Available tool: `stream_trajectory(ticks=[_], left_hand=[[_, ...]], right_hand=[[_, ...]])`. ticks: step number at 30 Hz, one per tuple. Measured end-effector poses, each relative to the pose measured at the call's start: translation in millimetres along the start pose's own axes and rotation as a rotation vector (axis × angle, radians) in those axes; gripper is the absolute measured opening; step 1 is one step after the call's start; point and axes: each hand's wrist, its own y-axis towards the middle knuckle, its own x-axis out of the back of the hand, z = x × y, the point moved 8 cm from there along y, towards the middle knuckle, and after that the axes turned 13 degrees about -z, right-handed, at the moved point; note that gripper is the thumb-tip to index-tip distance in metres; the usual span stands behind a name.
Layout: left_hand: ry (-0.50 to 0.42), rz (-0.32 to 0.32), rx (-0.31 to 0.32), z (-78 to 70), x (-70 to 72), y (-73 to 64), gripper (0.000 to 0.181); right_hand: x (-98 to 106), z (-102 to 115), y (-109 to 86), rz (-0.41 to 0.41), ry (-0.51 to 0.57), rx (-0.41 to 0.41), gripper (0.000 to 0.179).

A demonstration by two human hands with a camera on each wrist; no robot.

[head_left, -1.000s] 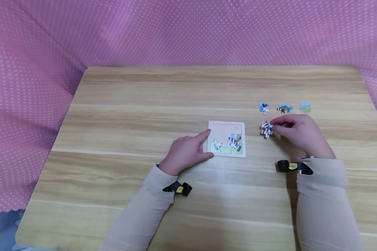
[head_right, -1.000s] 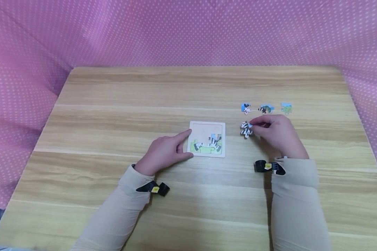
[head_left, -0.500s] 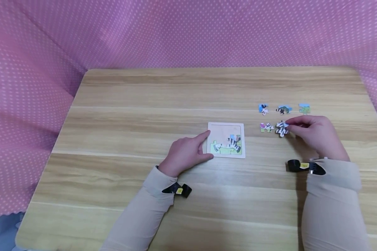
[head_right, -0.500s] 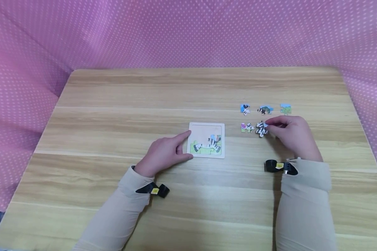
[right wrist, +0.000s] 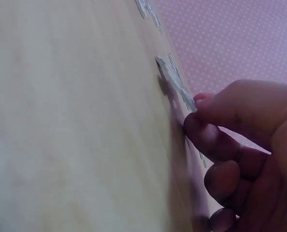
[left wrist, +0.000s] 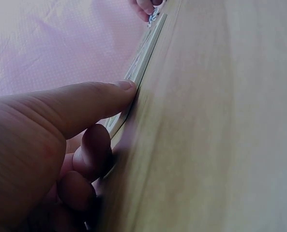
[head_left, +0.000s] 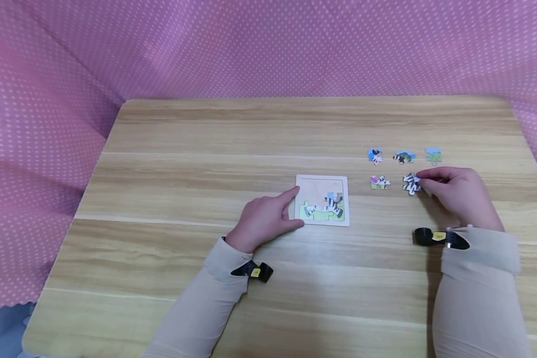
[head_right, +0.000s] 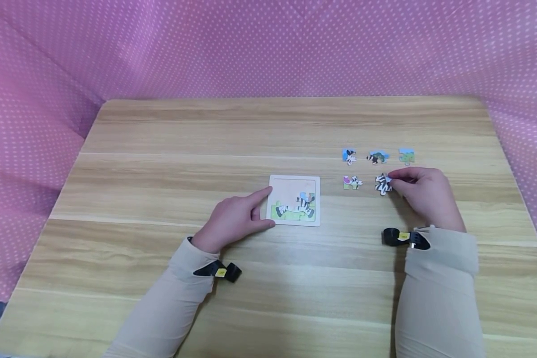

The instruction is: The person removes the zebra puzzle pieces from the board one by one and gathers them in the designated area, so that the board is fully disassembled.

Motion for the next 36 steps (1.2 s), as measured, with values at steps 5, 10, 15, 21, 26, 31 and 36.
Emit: stream_trajectory(ticks=[5, 10, 15, 21, 26, 31, 36], left_hand=[[-0.002, 0.003, 0.005, 0.2, -0.4, 0.1, 0.082], [-0.015, 0.007, 0.011, 1.3, -1.6, -0.4, 0.082], [-0.031, 0.004, 0.013, 1.7, -2.4, -1.0, 0.082], [-0.032, 0.006, 0.017, 2.9, -4.1, -1.3, 0.082], [-0.027, 0.001, 0.014, 2.6, -3.3, -1.1, 0.082], [-0.024, 0.001, 0.012, 2.0, -1.9, -0.9, 0.082], [-0.014, -0.010, -0.008, 1.4, -0.9, -0.1, 0.081]], right_hand=[[0.4, 3.9, 0.0, -0.013, -0.010, 0.040, 0.042], [1.0, 18.4, -5.1, -0.014, 0.015, 0.056, 0.044], [-8.3, 42.3, -10.1, 0.014, 0.032, 0.116, 0.042], [-33.7, 71.4, -17.3, 0.100, 0.050, 0.178, 0.035], [-57.8, 95.5, -25.1, 0.191, 0.026, 0.266, 0.029], [-74.4, 113.3, -34.1, 0.228, 0.040, 0.313, 0.027], [-86.6, 122.5, -41.2, 0.270, 0.012, 0.340, 0.031]])
